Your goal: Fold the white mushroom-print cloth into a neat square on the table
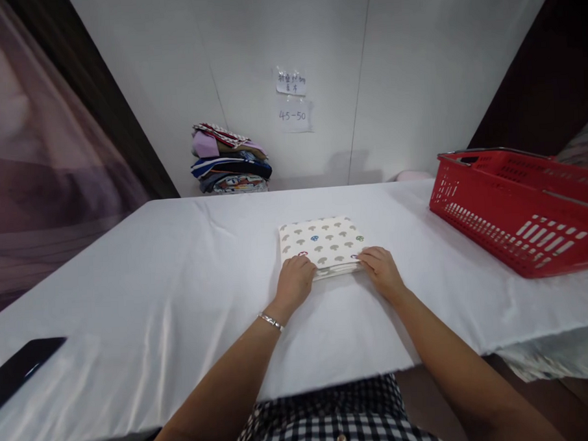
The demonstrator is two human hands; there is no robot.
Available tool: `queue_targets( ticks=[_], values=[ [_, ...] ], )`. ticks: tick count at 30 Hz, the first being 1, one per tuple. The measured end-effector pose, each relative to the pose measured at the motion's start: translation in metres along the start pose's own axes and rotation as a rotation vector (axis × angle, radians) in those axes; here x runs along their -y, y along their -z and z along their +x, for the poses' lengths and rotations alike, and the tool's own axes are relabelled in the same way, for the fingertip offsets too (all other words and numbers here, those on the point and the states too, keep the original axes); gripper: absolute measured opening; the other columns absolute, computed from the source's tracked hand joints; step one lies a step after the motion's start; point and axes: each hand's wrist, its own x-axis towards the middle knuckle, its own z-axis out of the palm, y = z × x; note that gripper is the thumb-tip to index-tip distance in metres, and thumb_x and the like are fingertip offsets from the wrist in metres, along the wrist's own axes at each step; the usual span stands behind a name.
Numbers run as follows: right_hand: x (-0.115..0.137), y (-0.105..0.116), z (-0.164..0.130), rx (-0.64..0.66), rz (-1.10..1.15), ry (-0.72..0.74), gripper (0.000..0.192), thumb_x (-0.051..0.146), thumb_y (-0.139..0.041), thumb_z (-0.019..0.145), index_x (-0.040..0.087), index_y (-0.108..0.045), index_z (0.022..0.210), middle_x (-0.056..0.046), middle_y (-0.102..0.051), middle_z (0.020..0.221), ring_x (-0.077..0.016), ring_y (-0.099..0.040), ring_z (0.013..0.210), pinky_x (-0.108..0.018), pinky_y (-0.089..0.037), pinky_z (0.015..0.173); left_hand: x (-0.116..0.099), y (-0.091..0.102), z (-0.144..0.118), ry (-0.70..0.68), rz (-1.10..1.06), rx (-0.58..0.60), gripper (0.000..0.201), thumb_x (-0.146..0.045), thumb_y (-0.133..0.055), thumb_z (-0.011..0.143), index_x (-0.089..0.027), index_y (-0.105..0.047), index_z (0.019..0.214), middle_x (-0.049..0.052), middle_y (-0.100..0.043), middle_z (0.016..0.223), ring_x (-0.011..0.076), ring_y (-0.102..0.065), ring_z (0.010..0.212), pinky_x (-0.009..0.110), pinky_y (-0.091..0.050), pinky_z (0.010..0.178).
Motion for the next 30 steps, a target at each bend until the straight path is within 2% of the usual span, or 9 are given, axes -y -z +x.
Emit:
queue_targets(
  ticks=[5, 10, 15, 19, 30],
  values=[
    [0.001, 0.0005, -0.004, -0.076, 0.027, 0.101, 0.022, 0.021, -0.048, 0.087, 0.022, -0.068, 0.098, -0.007, -0.065, 0.097, -0.0227, -0.053, 0.095, -0.041, -0.042, 0.084, 0.003, -0.005, -0.006, -0.046, -0.007, -0.013, 0.019, -0.022, -0.045, 0.092, -0.018, -0.061, 0.084, 0.005, -0.06, 0.084, 0.0181, -0.053, 0.081, 0.035, -0.04, 0.078],
    [0.0027, 0.0019, -0.0046, -0.073, 0.043, 0.123, 0.024, 0.019, -0.053, 0.084, 0.022, -0.065, 0.104, -0.007, -0.064, 0.1, -0.0223, -0.054, 0.096, -0.041, -0.042, 0.084, 0.0058, -0.0084, -0.006, -0.044, -0.032, -0.063, 0.014, -0.029, -0.053, 0.088, -0.02, -0.061, 0.096, 0.004, -0.06, 0.087, 0.0208, -0.054, 0.09, 0.036, -0.04, 0.081],
    [0.0013, 0.0001, -0.0036, -0.059, 0.051, 0.121, 0.024, 0.021, -0.051, 0.086, 0.023, -0.065, 0.106, -0.007, -0.065, 0.1, -0.0222, -0.055, 0.095, -0.04, -0.041, 0.083, 0.0044, -0.0088, -0.0015, -0.024, -0.019, -0.038, 0.013, -0.026, -0.052, 0.089, -0.02, -0.063, 0.089, 0.003, -0.06, 0.083, 0.0191, -0.054, 0.084, 0.035, -0.04, 0.08],
    [0.0016, -0.0034, -0.0018, -0.057, 0.027, 0.106, 0.022, 0.022, -0.048, 0.089, 0.023, -0.067, 0.101, -0.007, -0.065, 0.1, -0.0222, -0.055, 0.095, -0.04, -0.041, 0.083, 0.0027, -0.0085, 0.0, -0.015, -0.021, -0.065, 0.014, -0.024, -0.051, 0.089, -0.02, -0.064, 0.085, 0.003, -0.059, 0.08, 0.0175, -0.053, 0.08, 0.033, -0.04, 0.077],
    [0.0038, -0.0016, -0.0015, -0.105, -0.004, 0.074, 0.023, 0.018, -0.043, 0.09, 0.021, -0.065, 0.096, -0.007, -0.065, 0.099, -0.0214, -0.054, 0.094, -0.038, -0.041, 0.083, 0.0001, -0.007, 0.0026, -0.023, 0.028, -0.065, 0.016, -0.028, -0.051, 0.089, -0.021, -0.065, 0.09, 0.004, -0.061, 0.083, 0.0194, -0.055, 0.083, 0.034, -0.039, 0.075]
  ],
)
